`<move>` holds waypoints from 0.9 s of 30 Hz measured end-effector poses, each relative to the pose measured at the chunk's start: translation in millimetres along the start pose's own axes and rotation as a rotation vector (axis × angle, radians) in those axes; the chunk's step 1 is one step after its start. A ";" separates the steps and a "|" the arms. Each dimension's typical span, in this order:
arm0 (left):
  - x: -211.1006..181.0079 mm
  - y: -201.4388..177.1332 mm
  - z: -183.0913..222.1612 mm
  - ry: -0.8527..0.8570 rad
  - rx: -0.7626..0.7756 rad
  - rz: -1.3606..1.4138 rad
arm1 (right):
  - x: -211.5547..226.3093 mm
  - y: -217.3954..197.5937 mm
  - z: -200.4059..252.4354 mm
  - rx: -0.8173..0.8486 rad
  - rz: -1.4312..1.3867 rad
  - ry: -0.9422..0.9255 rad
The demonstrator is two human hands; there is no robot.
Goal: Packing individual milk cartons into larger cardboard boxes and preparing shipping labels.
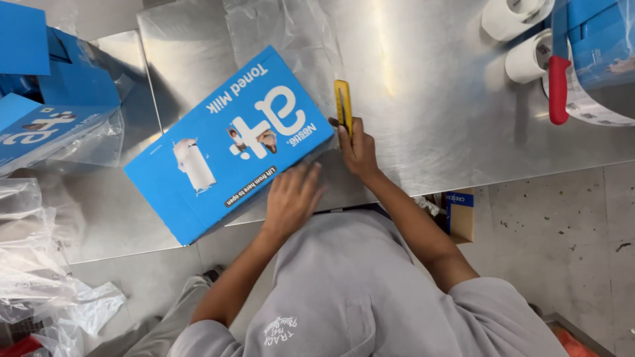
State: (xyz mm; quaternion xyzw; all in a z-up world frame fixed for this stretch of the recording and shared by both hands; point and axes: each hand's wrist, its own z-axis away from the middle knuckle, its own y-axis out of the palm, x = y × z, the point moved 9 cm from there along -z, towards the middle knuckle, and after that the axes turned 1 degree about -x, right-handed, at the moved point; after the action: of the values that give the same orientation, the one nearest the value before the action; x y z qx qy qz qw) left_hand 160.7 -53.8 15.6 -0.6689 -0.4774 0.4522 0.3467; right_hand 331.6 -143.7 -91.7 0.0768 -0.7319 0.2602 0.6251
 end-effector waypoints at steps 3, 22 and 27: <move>1.7 33.5 23.4 -0.153 -0.007 -0.037 | -13.8 8.2 3.5 0.056 0.031 0.009; -0.9 80.2 13.3 -0.271 0.063 0.110 | -87.7 -8.8 13.5 0.060 -0.012 0.200; -3.2 -5.9 -64.2 0.053 -0.005 -0.048 | -68.6 -33.3 45.5 0.121 -0.260 0.261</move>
State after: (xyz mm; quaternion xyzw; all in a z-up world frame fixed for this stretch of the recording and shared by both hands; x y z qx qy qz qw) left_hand 218.5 -57.1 44.2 -0.6698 -0.4852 0.4246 0.3684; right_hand 320.6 -208.4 -151.6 0.1739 -0.6115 0.2287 0.7372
